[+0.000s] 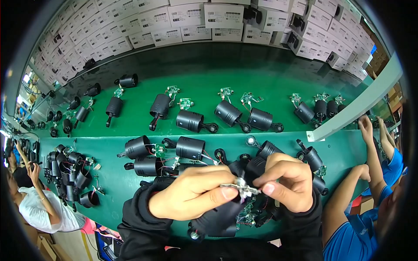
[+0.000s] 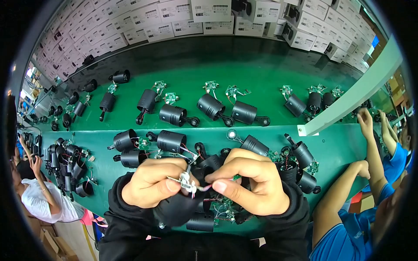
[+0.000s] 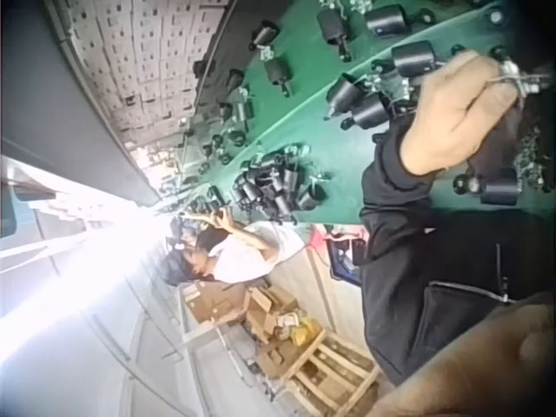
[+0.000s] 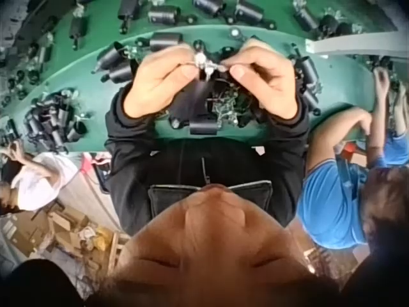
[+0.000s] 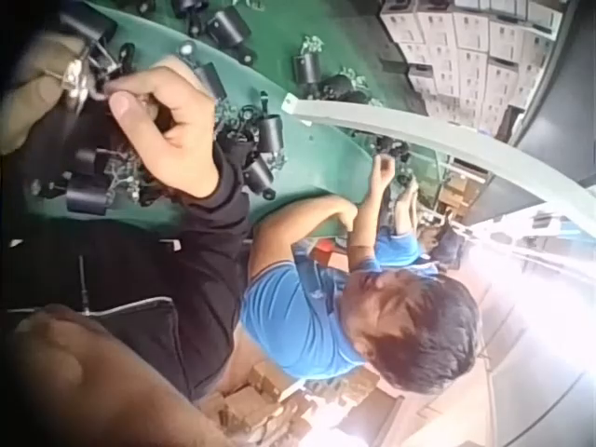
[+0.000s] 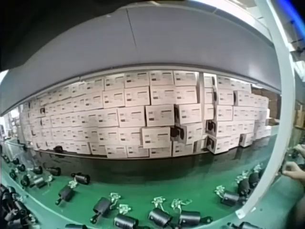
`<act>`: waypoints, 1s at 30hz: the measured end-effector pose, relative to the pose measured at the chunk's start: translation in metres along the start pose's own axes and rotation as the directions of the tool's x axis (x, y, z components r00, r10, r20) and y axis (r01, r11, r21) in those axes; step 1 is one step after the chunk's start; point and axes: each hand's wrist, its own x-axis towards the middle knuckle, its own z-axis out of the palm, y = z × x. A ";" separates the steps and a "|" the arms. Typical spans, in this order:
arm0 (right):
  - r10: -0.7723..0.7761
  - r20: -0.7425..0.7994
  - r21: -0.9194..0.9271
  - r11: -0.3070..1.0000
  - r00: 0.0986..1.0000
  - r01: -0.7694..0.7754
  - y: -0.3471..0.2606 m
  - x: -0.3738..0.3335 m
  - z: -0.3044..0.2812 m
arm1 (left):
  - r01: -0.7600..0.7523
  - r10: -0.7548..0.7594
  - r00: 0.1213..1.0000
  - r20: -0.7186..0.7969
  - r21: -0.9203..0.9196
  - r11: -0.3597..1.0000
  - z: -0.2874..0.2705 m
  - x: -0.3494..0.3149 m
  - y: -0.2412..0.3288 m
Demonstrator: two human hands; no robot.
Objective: Assembling the internal circuit boards and housing of security cameras on a factory production line.
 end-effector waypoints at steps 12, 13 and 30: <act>0.314 0.137 0.688 0.651 0.939 -0.319 0.002 -0.012 0.015 | 0.252 -0.134 0.915 0.380 -0.282 0.925 0.001 0.010 -0.003; 0.335 0.156 0.729 0.596 0.929 -0.337 0.002 -0.013 0.015 | 0.258 -0.140 0.912 0.386 -0.276 0.926 0.001 0.011 -0.003; -0.075 -0.164 0.409 0.902 0.984 0.137 0.019 -0.005 0.000 | 0.243 -0.176 0.944 0.278 -0.229 0.943 0.004 0.015 -0.004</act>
